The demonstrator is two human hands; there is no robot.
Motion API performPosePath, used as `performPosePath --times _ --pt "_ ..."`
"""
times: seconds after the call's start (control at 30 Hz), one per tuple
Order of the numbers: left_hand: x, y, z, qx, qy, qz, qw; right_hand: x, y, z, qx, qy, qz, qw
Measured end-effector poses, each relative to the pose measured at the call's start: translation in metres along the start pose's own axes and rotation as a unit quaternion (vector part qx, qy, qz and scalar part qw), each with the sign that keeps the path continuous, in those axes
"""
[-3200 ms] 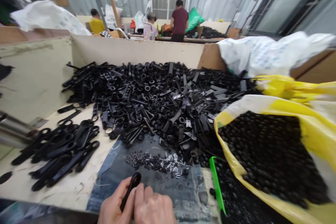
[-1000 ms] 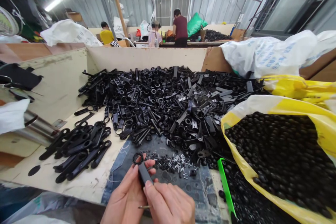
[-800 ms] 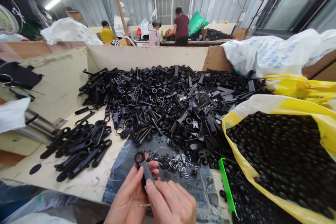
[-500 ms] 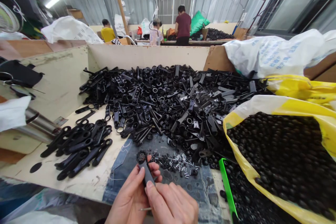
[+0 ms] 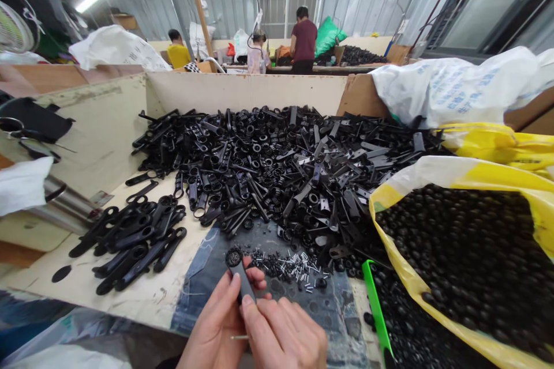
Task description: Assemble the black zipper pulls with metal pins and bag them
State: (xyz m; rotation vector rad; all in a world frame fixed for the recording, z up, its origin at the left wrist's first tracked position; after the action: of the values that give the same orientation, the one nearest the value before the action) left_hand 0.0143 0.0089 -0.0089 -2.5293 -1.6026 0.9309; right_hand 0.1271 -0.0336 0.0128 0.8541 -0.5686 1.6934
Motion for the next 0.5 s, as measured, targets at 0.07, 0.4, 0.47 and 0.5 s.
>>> performPosePath --times 0.07,0.4,0.47,0.5 --pt "0.002 -0.001 0.004 0.038 -0.013 -0.012 0.999 0.002 0.003 -0.001 -0.019 0.01 0.007 1.0" --pt "-0.007 -0.012 0.032 0.315 0.107 0.058 0.941 0.0 -0.027 -0.004 0.299 0.271 -0.349 0.846" --pt "-0.01 -0.015 0.037 0.396 0.142 0.067 0.905 0.004 -0.025 -0.009 0.38 0.321 -0.39 0.775" --pt "-0.011 -0.018 0.041 0.438 0.149 0.049 0.885 0.007 -0.022 -0.011 0.403 0.336 -0.388 0.758"
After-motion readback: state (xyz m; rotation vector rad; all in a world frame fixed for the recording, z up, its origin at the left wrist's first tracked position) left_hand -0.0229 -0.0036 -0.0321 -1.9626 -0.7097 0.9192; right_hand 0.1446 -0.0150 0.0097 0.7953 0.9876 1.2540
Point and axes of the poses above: each hand's wrist, its own x-axis towards the middle knuckle, its own z-axis out of the back of the hand, y = z × x, the point moved 2 cm from there along x, towards the middle knuckle, and after that the axes turned 15 degrees about -x, right-handed, at the moved point
